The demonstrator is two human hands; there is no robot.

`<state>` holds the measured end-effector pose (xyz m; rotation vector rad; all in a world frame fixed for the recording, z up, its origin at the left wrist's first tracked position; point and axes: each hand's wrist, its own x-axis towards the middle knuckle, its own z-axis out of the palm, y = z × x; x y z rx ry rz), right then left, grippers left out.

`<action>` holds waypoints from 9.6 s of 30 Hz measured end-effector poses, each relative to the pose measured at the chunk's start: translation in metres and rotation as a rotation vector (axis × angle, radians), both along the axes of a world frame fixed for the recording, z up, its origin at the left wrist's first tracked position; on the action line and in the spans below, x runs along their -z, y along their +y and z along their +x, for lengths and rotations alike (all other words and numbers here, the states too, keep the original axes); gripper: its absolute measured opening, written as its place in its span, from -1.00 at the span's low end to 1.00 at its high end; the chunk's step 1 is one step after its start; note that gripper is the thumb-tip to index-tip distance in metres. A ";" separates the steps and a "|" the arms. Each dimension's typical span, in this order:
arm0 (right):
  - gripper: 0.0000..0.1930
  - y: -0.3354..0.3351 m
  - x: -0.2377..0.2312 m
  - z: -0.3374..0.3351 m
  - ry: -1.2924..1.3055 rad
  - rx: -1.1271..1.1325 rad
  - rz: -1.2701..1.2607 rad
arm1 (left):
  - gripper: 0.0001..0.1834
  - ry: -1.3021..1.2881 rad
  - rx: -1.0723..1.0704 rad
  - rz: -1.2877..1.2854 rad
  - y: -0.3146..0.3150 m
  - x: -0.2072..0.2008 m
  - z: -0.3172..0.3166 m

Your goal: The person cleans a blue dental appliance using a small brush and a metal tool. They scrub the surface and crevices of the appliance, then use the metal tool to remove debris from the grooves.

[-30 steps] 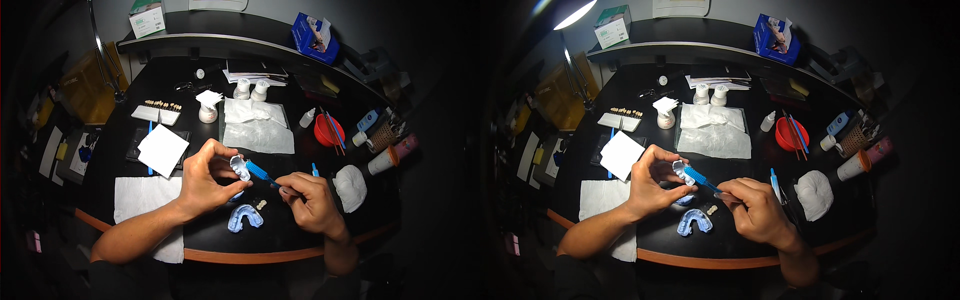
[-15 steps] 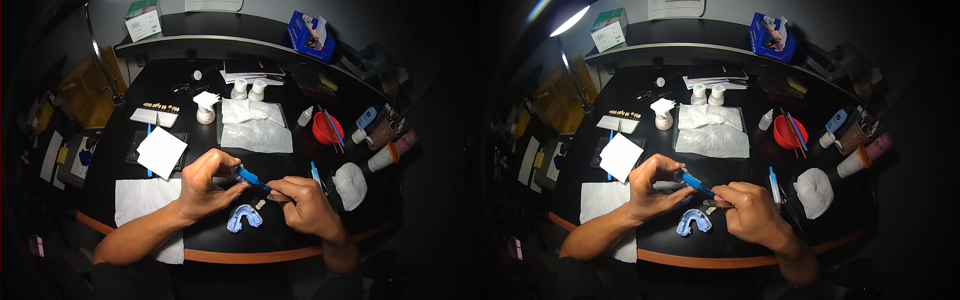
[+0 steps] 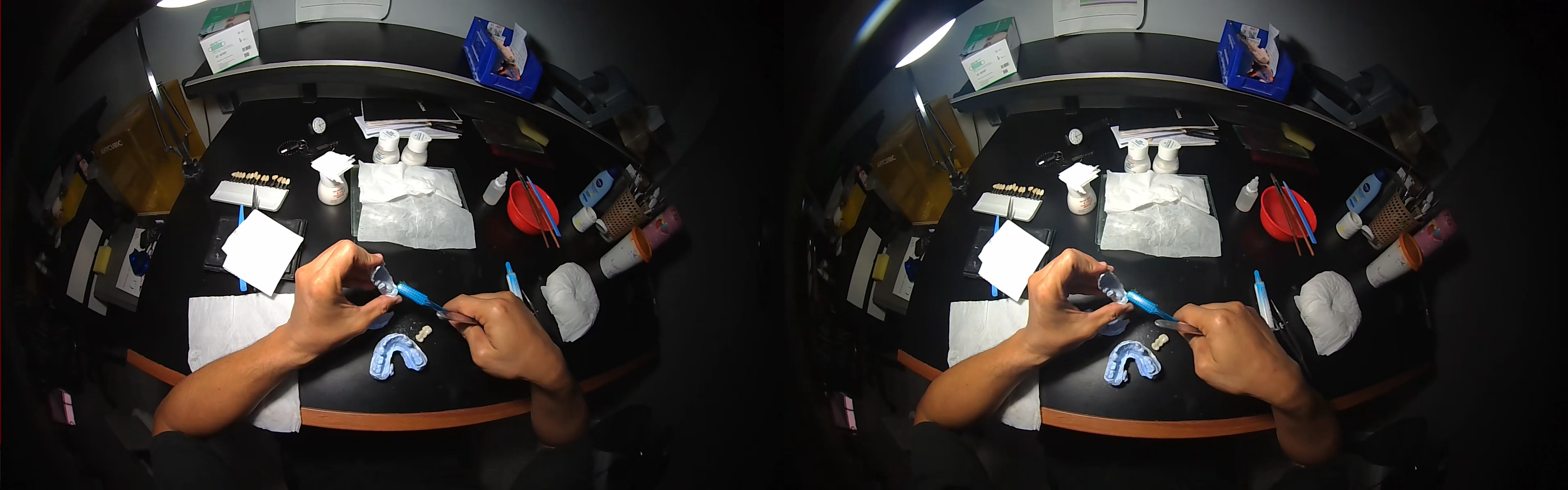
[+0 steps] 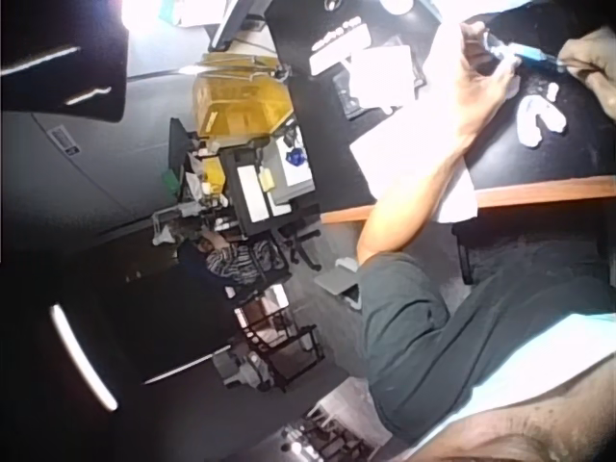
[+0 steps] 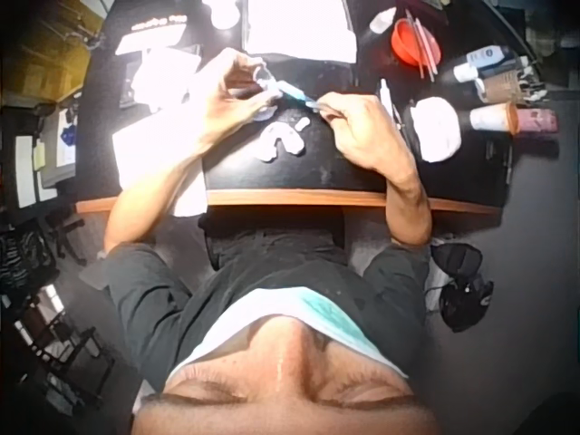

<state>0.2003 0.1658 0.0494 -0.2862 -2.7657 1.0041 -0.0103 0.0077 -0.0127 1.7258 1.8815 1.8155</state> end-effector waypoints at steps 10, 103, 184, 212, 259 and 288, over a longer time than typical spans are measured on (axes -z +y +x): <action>-0.83 0.000 -0.012 0.002 -0.146 0.072 0.069 | -0.49 -0.062 -0.028 0.003 0.003 0.001 -0.003; -0.23 -0.013 0.004 -0.005 0.296 -0.002 0.006 | -0.31 -0.613 0.496 0.012 -0.009 -0.017 0.005; -0.84 -0.038 0.022 -0.014 0.702 -0.107 0.004 | -0.30 -0.534 0.477 -0.041 -0.010 -0.018 0.008; -0.85 -0.034 0.019 -0.015 0.704 -0.086 0.048 | -0.34 -0.415 0.350 0.024 -0.006 -0.015 0.011; -0.84 -0.036 0.019 -0.011 0.677 -0.082 0.033 | -0.41 0.077 0.203 0.014 -0.012 -0.008 0.014; -0.84 0.014 0.005 0.003 -0.276 -0.079 0.137 | -0.33 -0.777 0.371 -0.327 -0.003 -0.020 -0.009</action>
